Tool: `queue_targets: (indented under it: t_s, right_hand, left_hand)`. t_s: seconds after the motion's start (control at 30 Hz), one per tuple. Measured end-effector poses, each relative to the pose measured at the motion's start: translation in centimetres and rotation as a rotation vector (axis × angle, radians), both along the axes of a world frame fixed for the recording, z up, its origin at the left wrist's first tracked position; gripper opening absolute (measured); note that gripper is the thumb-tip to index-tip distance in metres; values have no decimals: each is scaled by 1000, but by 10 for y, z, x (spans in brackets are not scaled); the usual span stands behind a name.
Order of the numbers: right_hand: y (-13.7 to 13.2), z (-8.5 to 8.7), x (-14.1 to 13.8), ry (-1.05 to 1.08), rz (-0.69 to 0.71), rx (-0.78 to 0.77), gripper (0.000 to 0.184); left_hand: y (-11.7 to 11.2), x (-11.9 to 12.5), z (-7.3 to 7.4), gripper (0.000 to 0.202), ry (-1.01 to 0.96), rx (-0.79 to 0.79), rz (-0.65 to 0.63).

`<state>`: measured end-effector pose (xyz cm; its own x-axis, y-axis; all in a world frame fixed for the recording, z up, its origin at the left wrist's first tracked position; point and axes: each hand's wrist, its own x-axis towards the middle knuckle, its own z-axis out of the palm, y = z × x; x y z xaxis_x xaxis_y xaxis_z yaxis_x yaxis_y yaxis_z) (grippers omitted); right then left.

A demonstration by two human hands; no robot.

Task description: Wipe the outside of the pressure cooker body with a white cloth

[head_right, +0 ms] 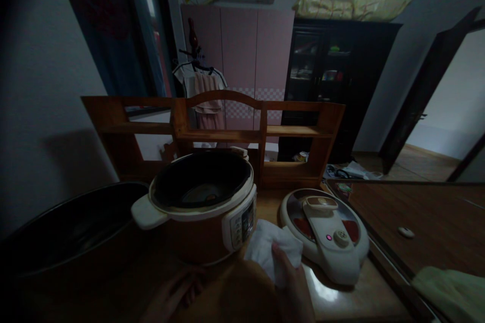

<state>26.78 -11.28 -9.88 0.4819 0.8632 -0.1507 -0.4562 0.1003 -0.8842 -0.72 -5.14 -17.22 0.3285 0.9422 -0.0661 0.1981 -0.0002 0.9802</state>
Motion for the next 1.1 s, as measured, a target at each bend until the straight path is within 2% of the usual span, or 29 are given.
queue_targets:
  t_s: [0.13,0.27,0.47,0.57,0.77,0.97,1.1]
  right_hand:
    - [-1,1,1,193,108,-11,52]
    - [0,-2,1,239,62,1,59]
    - [4,-6,4,186,-77,27,44]
    - [5,-11,8,256,-74,-53,33]
    - [7,-15,8,268,-68,21,41]
    - [4,-11,7,163,-145,-47,38]
    - [2,-9,7,179,-162,-27,33]
  left_hand:
    - [0,-1,-3,56,4,25,0]
    - [2,-1,-8,57,0,16,-3]
    - [3,-1,-10,60,-17,11,8]
    - [4,-2,-8,58,-7,12,-20]
    - [4,-2,-12,58,-7,26,-1]
    - [2,-2,-12,59,3,39,5]
    - [4,-2,-10,58,0,25,-31]
